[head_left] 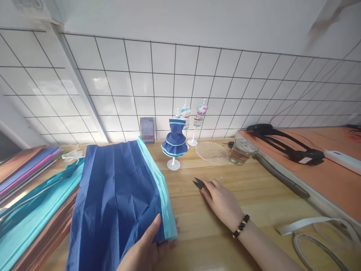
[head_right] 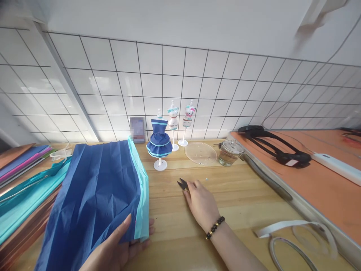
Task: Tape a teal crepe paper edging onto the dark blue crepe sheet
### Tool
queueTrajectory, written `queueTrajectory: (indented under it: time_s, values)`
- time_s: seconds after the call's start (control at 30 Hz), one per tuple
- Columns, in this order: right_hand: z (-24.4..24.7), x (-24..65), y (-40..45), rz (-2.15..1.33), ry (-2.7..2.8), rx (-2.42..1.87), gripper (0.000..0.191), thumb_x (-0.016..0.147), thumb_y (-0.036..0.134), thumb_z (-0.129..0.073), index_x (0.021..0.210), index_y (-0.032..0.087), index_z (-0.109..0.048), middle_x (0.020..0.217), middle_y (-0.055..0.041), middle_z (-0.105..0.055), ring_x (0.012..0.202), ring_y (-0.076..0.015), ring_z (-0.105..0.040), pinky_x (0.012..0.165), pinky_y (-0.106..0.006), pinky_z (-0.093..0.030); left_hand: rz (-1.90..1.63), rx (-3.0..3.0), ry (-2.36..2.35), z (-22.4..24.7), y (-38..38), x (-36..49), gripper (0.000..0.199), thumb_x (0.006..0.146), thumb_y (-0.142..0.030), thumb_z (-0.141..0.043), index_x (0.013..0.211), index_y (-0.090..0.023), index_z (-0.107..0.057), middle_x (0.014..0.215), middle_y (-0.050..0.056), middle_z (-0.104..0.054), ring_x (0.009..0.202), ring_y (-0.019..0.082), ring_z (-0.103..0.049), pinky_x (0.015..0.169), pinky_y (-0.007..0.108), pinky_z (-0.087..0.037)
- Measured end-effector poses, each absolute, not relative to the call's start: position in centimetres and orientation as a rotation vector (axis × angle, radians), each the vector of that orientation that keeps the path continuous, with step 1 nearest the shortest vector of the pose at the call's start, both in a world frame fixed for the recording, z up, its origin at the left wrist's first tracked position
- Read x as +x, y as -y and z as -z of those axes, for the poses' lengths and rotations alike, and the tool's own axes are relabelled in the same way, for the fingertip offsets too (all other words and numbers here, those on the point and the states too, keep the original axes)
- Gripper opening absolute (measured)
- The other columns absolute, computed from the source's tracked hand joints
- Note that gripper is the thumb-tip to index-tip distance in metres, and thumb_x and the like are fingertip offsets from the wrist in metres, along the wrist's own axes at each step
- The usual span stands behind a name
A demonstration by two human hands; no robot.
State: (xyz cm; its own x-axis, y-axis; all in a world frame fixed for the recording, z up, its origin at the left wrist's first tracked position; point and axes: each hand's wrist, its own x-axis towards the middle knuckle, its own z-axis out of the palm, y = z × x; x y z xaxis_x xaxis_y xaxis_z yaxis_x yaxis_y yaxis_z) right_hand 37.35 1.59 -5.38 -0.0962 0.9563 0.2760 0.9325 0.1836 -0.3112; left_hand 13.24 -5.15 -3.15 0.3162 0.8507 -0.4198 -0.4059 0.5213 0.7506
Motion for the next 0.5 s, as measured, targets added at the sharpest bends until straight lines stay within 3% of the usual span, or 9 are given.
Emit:
queueTrajectory:
  time_s: [0.17,0.23,0.33,0.4,0.5]
  values:
    - [3.8,35.8,-0.5,-0.103,2.064,-1.625,0.031,0.089,0.033,-0.042,0.106,0.018,-0.063,0.106,-0.0133,-0.060,0.100,-0.0292,-0.053,0.089,-0.044,-0.040,-0.875,0.425,-0.818,3.5,4.9,12.9,0.038,0.069,-0.040,-0.070,0.097,-0.014,-0.067,0.109,0.010,-0.065,0.107,0.027,-0.057,0.097,0.037,-0.040]
    - [3.0,34.4,0.5,-0.428,1.963,-1.507,0.032,0.090,0.037,-0.042,0.106,0.019,-0.063,0.106,-0.0110,-0.062,0.103,-0.0265,-0.054,0.092,-0.039,-0.040,-0.795,0.352,-0.773,3.6,4.9,12.9,0.038,0.075,-0.041,-0.064,0.095,-0.008,-0.068,0.101,0.012,-0.067,0.099,0.025,-0.061,0.090,0.033,-0.043]
    - [2.0,32.1,2.2,-1.222,1.680,-1.383,0.037,0.089,0.049,-0.042,0.099,0.020,-0.065,0.096,-0.0064,-0.066,0.095,-0.0231,-0.060,0.083,-0.033,-0.047,-0.585,0.362,-0.657,3.9,4.9,13.1,0.056,0.081,-0.053,-0.051,0.082,0.000,-0.070,0.079,0.015,-0.069,0.076,0.019,-0.063,0.075,0.026,-0.045]
    - [1.7,30.8,3.1,-1.648,1.471,-1.205,0.044,0.088,0.055,-0.040,0.101,0.020,-0.064,0.092,-0.0048,-0.066,0.088,-0.0217,-0.063,0.076,-0.031,-0.050,-0.484,0.420,-0.603,4.3,5.0,13.3,0.064,0.078,-0.061,-0.049,0.074,-0.001,-0.071,0.070,0.013,-0.066,0.066,0.016,-0.060,0.069,0.023,-0.043]
    - [1.8,29.9,3.6,-1.922,1.204,-1.016,0.048,0.085,0.057,-0.045,0.108,0.018,-0.060,0.088,-0.0050,-0.066,0.076,-0.0198,-0.065,0.070,-0.032,-0.051,-0.471,0.450,-0.664,5.1,5.2,13.7,0.065,0.073,-0.067,-0.050,0.063,-0.005,-0.070,0.059,0.008,-0.061,0.057,0.012,-0.053,0.062,0.020,-0.039]
